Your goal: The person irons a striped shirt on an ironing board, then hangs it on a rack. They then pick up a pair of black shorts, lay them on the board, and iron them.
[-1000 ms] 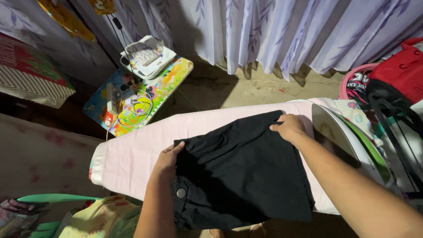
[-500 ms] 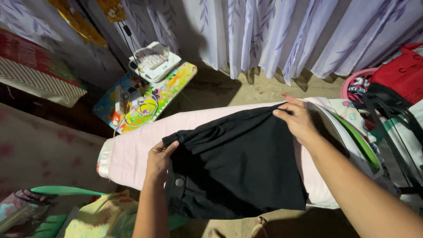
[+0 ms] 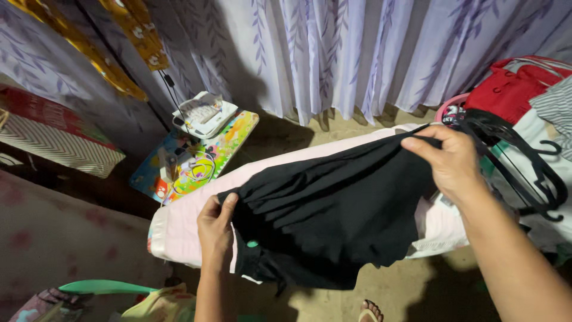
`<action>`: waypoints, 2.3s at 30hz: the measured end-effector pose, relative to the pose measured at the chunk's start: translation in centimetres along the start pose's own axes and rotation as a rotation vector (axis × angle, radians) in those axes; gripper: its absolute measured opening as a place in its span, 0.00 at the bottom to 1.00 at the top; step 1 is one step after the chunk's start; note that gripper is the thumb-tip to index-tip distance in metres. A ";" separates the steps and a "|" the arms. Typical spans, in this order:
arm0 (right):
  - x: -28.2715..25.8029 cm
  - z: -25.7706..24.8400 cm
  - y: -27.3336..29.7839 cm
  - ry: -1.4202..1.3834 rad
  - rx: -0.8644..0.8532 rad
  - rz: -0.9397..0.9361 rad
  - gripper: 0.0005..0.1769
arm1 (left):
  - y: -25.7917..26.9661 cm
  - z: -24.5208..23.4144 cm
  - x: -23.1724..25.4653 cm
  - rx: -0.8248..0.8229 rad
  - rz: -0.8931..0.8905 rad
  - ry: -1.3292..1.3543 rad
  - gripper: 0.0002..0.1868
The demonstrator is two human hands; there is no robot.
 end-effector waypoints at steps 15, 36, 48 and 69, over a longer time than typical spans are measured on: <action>-14.4 -8.5 11.7 0.125 0.277 -0.281 0.07 | 10.6 3.2 14.6 -0.169 0.308 -0.192 0.11; 6.1 -0.4 1.4 0.504 0.119 0.082 0.15 | -1.2 0.6 1.1 0.128 0.092 -0.184 0.10; 25.8 8.7 -4.9 0.835 -0.038 0.375 0.11 | -12.0 1.6 -8.9 0.439 -0.135 -0.860 0.16; 25.0 11.5 -2.6 1.039 -0.057 0.091 0.22 | -14.9 16.4 -14.6 0.013 0.287 -1.376 0.14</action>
Point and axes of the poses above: each hand's wrist, its own y-axis away from the middle knuckle, its own z-axis out of the palm, x = y × z, the point moved 8 cm from there along -y, towards the middle knuckle, and after that the axes turned 7 degrees about -z, right-handed, at the moved point
